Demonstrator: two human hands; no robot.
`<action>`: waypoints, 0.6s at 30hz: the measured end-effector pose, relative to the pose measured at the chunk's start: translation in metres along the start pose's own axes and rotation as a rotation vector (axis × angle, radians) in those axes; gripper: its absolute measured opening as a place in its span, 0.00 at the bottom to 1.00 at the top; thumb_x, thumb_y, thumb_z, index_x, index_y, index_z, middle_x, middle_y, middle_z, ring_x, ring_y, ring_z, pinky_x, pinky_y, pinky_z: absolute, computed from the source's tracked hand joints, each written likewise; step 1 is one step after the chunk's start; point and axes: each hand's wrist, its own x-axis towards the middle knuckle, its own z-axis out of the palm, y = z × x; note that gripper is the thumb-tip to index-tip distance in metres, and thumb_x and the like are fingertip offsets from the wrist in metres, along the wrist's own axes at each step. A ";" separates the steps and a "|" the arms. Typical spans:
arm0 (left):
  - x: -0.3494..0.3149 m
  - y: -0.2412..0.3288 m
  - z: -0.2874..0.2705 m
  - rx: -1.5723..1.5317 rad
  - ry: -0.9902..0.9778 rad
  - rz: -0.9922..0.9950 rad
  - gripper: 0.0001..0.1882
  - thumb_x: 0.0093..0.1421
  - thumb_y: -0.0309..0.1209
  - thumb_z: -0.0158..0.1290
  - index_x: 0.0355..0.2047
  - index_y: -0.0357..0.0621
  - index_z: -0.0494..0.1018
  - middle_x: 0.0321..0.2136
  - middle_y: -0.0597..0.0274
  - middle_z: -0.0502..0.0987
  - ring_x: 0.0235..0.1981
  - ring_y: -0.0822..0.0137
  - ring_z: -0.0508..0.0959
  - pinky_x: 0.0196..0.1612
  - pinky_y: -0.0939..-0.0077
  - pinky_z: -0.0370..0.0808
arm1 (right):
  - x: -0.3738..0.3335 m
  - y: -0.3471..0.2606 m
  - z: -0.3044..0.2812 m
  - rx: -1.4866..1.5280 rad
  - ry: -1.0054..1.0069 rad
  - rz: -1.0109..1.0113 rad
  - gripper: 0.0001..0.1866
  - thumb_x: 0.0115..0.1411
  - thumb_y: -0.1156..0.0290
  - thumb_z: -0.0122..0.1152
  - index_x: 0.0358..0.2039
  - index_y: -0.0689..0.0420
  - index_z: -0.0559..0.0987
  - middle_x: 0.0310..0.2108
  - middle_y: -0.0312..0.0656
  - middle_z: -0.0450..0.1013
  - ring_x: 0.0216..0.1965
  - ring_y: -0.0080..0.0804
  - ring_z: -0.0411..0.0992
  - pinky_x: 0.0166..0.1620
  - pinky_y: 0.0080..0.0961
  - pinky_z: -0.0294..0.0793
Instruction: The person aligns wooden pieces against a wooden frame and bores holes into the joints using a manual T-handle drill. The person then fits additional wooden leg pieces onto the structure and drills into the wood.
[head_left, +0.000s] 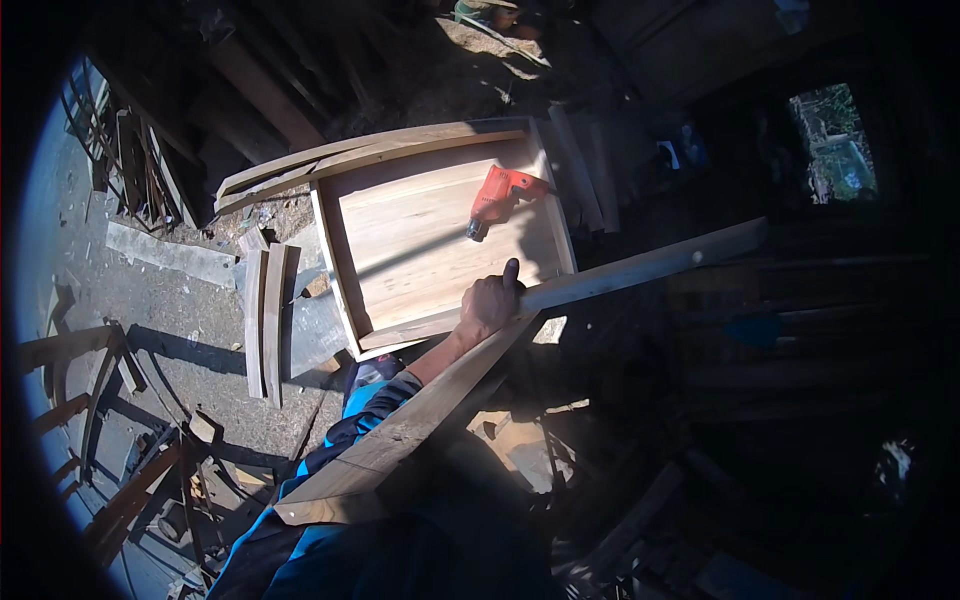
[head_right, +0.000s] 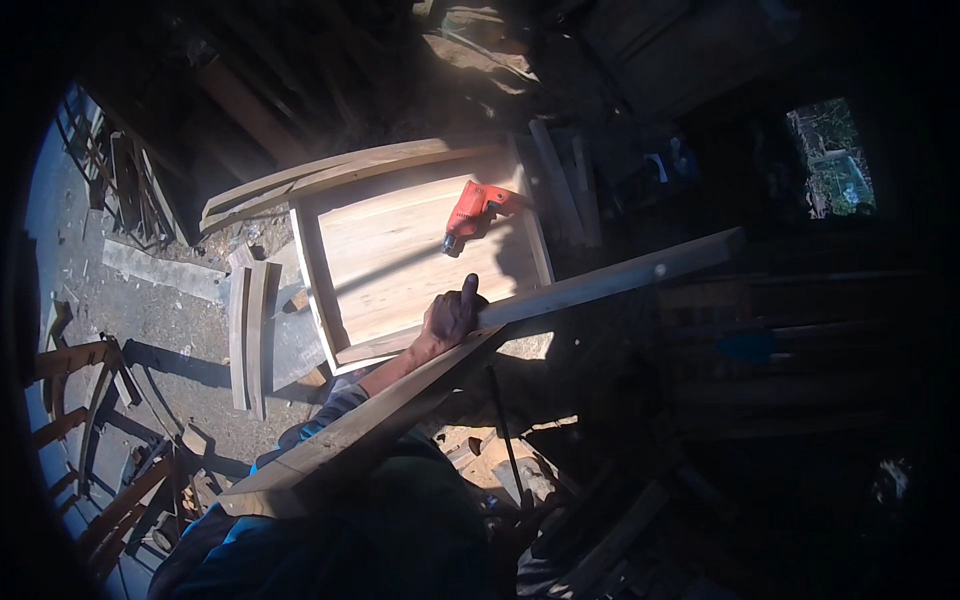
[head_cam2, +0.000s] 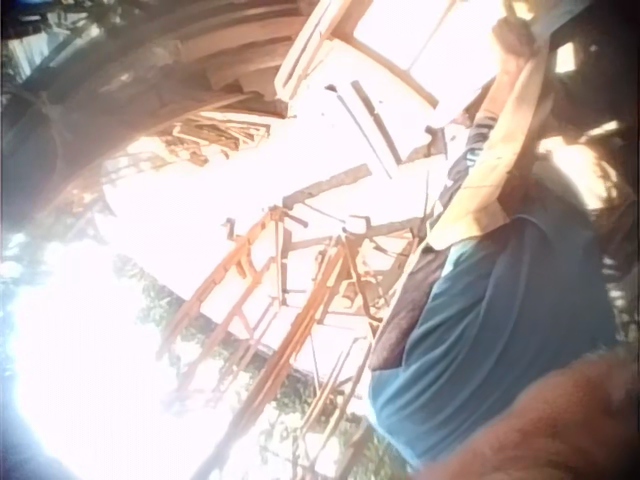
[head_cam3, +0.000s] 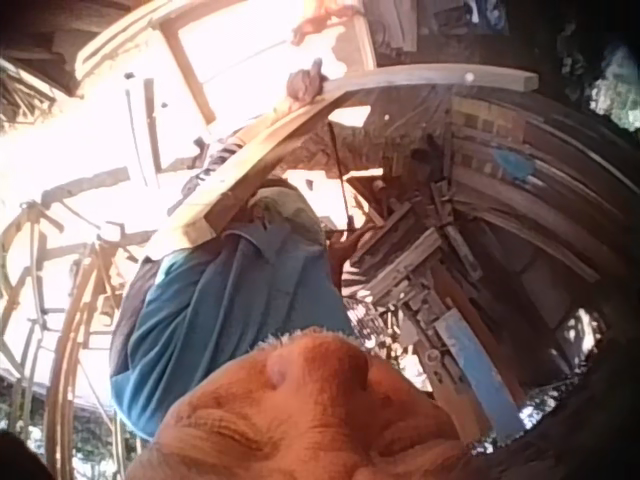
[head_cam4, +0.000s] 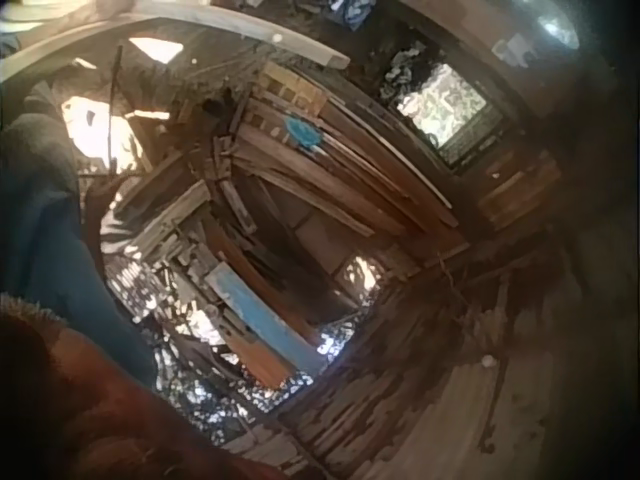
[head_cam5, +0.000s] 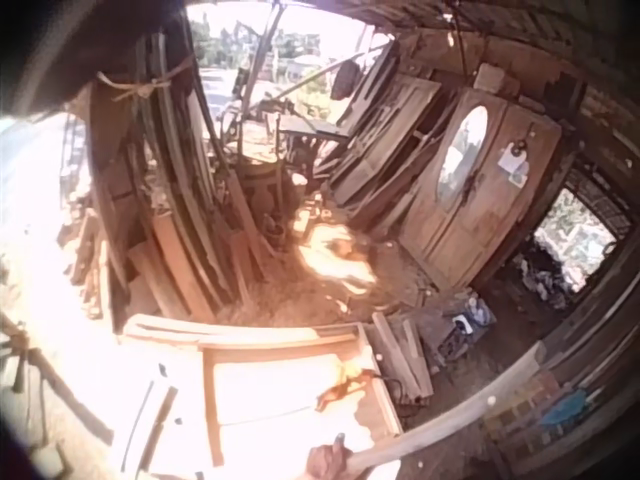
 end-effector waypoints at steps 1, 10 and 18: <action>-0.002 -0.001 0.001 0.010 -0.003 -0.014 0.22 0.66 0.40 0.39 0.57 0.49 0.61 0.30 0.47 0.79 0.31 0.47 0.80 0.33 0.52 0.76 | -0.002 0.007 -0.001 -0.140 0.028 -0.097 0.42 0.58 0.65 0.62 0.65 0.63 0.49 0.64 0.58 0.51 0.64 0.48 0.53 0.63 0.39 0.56; -0.008 0.008 -0.006 -0.163 0.070 -0.107 0.28 0.68 0.48 0.28 0.38 0.47 0.78 0.29 0.46 0.80 0.31 0.46 0.80 0.41 0.53 0.74 | 0.000 -0.010 -0.011 -1.142 0.199 -0.493 0.35 0.60 0.55 0.60 0.61 0.63 0.63 0.63 0.58 0.54 0.64 0.51 0.53 0.64 0.42 0.55; -0.006 0.019 -0.013 -0.212 0.063 -0.211 0.42 0.66 0.56 0.17 0.31 0.51 0.83 0.30 0.48 0.80 0.39 0.46 0.77 0.49 0.57 0.70 | 0.017 0.044 -0.005 -0.498 0.024 -0.534 0.31 0.60 0.50 0.58 0.53 0.64 0.72 0.45 0.53 0.73 0.53 0.54 0.67 0.58 0.50 0.62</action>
